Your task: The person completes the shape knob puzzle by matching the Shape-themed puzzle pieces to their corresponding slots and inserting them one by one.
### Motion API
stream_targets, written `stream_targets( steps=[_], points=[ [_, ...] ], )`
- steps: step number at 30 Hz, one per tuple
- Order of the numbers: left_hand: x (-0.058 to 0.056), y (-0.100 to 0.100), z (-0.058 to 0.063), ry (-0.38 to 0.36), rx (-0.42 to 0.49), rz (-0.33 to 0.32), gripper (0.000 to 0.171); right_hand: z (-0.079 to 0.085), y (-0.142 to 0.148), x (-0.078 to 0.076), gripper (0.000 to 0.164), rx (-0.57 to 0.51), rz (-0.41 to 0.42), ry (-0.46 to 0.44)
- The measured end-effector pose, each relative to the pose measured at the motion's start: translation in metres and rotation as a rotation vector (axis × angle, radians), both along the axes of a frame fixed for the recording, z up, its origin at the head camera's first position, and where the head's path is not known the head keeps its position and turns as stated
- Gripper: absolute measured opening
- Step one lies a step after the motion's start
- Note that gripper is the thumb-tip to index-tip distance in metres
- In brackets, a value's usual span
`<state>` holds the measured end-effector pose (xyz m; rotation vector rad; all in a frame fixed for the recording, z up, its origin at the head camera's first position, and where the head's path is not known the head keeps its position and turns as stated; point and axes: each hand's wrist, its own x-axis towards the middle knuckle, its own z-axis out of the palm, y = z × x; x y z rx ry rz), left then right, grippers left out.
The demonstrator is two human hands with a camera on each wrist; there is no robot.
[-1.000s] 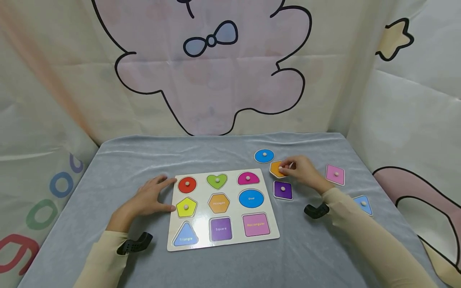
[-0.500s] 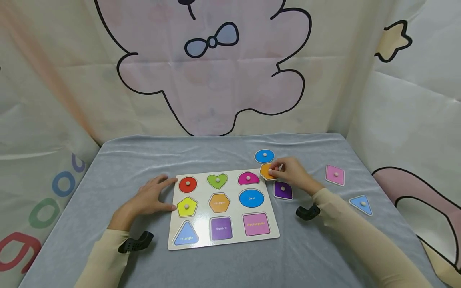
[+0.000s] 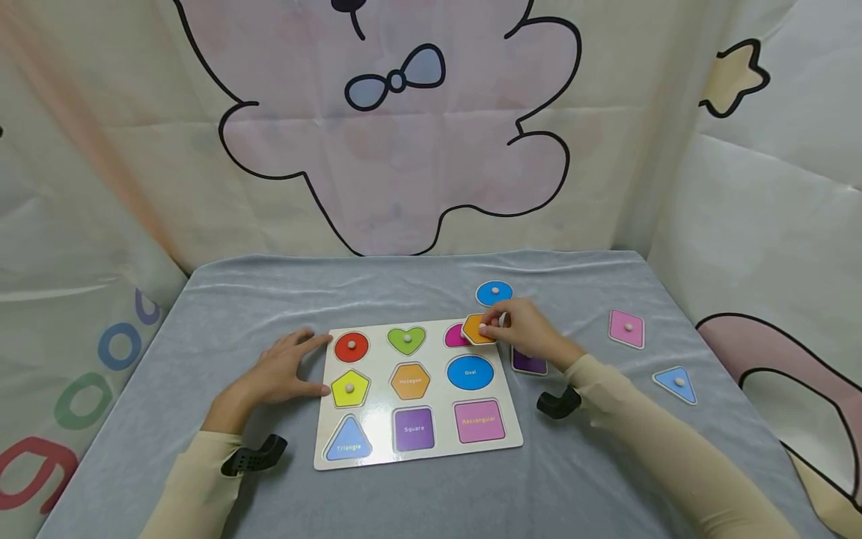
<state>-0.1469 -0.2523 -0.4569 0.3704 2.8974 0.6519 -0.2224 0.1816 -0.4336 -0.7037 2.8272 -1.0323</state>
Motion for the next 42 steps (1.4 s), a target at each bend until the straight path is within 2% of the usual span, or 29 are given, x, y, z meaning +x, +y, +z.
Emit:
stream_targets(
  steps=[9,16,24,32,42],
  points=[
    [0.0,0.002,0.0,0.006,-0.008,-0.002,0.092,0.004,-0.02,0.005,0.012,0.002,0.027,0.025],
    [0.002,0.002,0.0,0.0,-0.012,0.008,0.093,0.004,-0.032,0.011,0.013,0.002,0.046,-0.016],
    [0.001,0.002,0.0,-0.001,-0.016,0.01,0.093,0.006,-0.044,0.017,0.014,-0.017,0.047,-0.001],
    [-0.001,0.001,0.0,-0.004,-0.016,0.012,0.093,0.005,-0.057,0.021,0.011,-0.039,0.095,-0.048],
    [-0.002,0.0,-0.001,0.003,-0.014,0.008,0.093,0.002,-0.077,0.028,0.011,-0.046,0.148,-0.062]
  ],
)
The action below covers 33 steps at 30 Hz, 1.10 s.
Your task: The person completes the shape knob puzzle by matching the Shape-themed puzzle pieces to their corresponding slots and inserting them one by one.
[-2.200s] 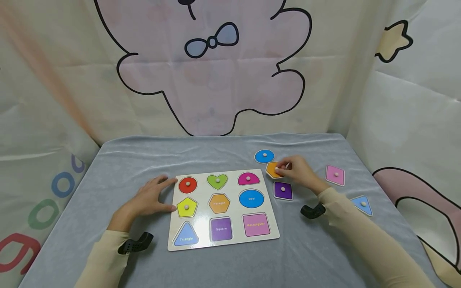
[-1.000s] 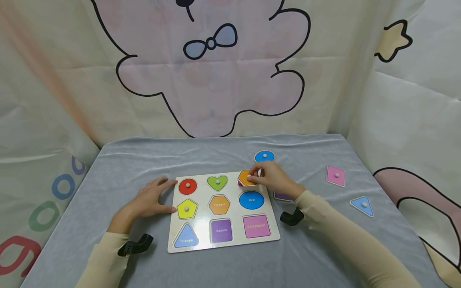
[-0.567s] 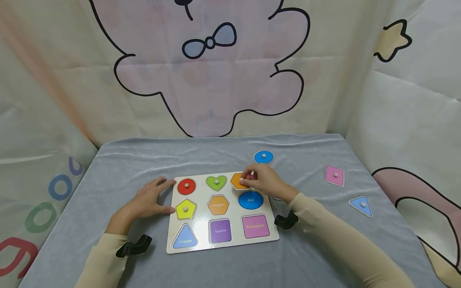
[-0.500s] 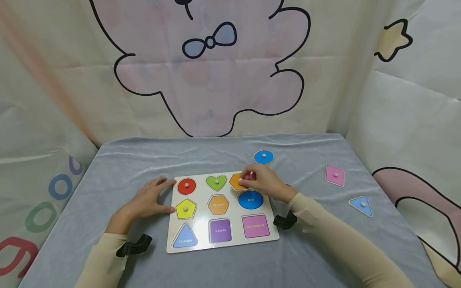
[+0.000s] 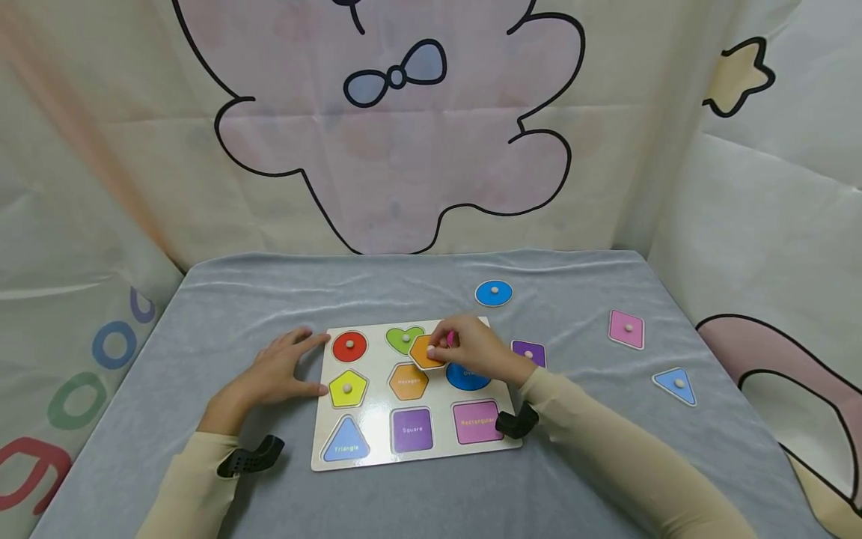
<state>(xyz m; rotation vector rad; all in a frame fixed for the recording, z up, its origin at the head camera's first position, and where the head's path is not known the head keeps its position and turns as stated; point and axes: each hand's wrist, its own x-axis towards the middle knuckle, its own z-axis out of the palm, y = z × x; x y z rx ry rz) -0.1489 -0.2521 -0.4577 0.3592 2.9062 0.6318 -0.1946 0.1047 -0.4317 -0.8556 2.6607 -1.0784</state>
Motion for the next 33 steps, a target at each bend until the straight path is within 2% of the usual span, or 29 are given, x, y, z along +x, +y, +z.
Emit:
stream_targets(
  steps=[12,26,33],
  points=[
    [0.001,0.0,0.001,0.0,0.001,-0.01,0.093,-0.009,-0.02,0.008,0.011,0.026,0.078,-0.033],
    [0.001,0.0,0.002,-0.003,0.007,-0.011,0.093,-0.018,-0.032,0.018,0.012,0.099,0.059,-0.071],
    [0.002,0.0,0.003,-0.001,0.005,-0.009,0.093,-0.021,-0.034,0.021,0.013,0.141,0.042,-0.059]
  ],
)
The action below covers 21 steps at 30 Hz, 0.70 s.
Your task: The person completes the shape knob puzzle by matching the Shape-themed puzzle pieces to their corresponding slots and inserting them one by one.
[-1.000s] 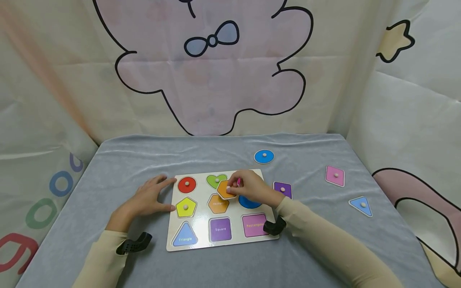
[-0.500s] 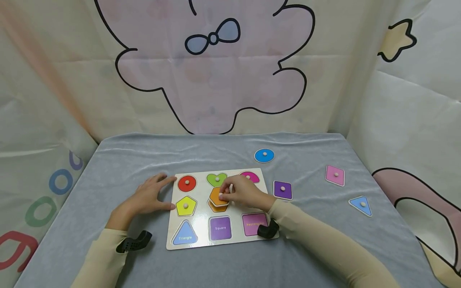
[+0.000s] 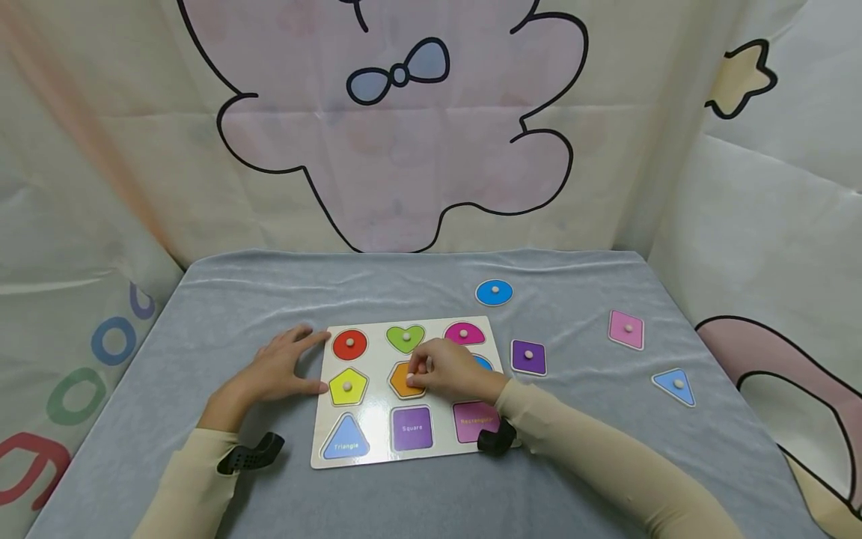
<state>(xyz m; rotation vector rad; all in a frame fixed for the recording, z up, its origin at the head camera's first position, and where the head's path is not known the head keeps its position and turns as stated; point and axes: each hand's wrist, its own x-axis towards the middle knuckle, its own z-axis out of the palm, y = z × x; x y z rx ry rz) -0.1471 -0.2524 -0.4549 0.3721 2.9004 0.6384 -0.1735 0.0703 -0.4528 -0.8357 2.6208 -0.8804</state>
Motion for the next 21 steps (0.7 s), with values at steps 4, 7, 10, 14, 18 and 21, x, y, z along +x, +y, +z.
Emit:
stream_targets(
  steps=[4,7,10,14,18,21],
  points=[
    [0.0006,0.0007,0.0006,-0.001,0.0,0.0,0.092,-0.0021,-0.0009,0.0008,0.014,0.008,-0.001,0.004],
    [0.0011,0.0012,0.0008,-0.001,-0.001,0.001,0.092,-0.0023,-0.0018,0.0011,0.015,0.007,0.004,0.011],
    [0.0013,0.0015,0.0007,0.002,-0.002,0.001,0.092,-0.0019,-0.0026,0.0013,0.015,0.008,0.004,0.017],
    [0.0012,0.0018,0.0002,0.004,-0.003,0.002,0.092,-0.0012,-0.003,0.0018,0.015,0.012,0.004,0.028],
    [0.001,0.002,0.0004,0.003,-0.003,0.002,0.092,-0.0021,-0.0033,0.0013,0.014,0.023,0.006,0.039],
    [0.0011,0.0022,0.0009,0.005,-0.005,0.0,0.092,-0.003,-0.0034,0.0007,0.014,0.029,0.001,0.035]
  ],
)
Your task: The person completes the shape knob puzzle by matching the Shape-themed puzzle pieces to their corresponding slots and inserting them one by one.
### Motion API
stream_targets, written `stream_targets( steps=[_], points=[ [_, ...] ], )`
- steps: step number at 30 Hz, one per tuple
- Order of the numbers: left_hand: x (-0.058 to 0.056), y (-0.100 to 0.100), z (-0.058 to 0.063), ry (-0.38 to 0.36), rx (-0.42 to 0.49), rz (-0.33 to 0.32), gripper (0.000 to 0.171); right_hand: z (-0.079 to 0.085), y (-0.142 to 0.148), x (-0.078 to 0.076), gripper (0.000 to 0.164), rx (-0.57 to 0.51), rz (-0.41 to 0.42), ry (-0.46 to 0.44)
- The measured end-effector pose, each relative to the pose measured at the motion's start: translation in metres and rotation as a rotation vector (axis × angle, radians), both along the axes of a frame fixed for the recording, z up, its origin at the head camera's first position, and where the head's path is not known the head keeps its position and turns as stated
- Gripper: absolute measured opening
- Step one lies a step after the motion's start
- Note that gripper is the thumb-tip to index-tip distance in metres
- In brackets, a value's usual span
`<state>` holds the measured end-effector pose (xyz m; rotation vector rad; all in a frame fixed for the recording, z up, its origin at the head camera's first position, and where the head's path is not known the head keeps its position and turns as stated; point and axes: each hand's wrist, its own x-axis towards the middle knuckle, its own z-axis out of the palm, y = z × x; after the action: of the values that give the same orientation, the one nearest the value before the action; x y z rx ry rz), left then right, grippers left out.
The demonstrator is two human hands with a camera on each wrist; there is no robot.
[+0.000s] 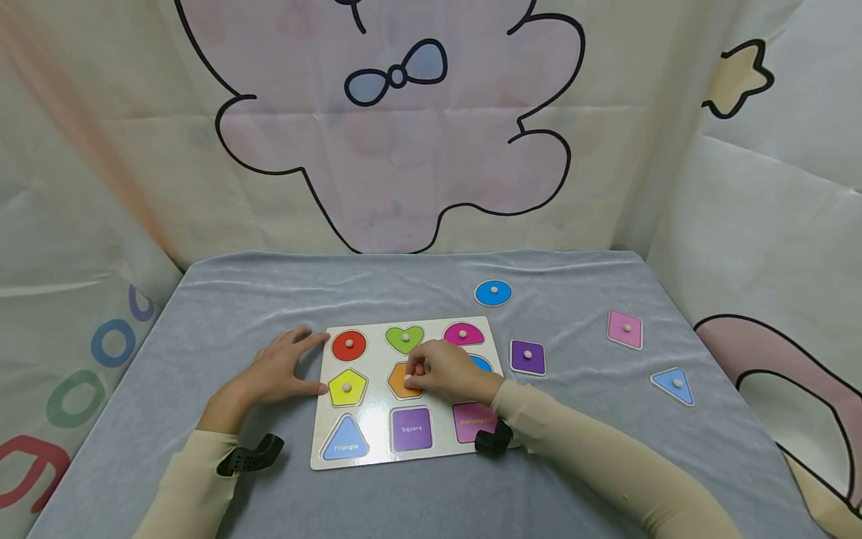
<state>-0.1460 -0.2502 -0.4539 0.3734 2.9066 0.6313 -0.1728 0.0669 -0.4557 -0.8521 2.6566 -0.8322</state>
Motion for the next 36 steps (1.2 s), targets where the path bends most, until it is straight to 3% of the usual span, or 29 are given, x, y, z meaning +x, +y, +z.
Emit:
stream_targets(
  steps=[18,29,36],
  points=[
    [-0.001,-0.001,-0.003,0.005,-0.003,0.004,0.093,0.001,0.008,-0.003,0.012,-0.104,0.027,-0.069],
    [-0.001,0.0,-0.003,0.006,-0.002,0.007,0.094,0.01,0.027,-0.016,0.01,-0.191,0.072,-0.106],
    [0.0,0.0,-0.003,0.008,0.002,0.004,0.093,0.012,0.04,-0.027,0.011,-0.19,0.046,-0.048]
  ],
)
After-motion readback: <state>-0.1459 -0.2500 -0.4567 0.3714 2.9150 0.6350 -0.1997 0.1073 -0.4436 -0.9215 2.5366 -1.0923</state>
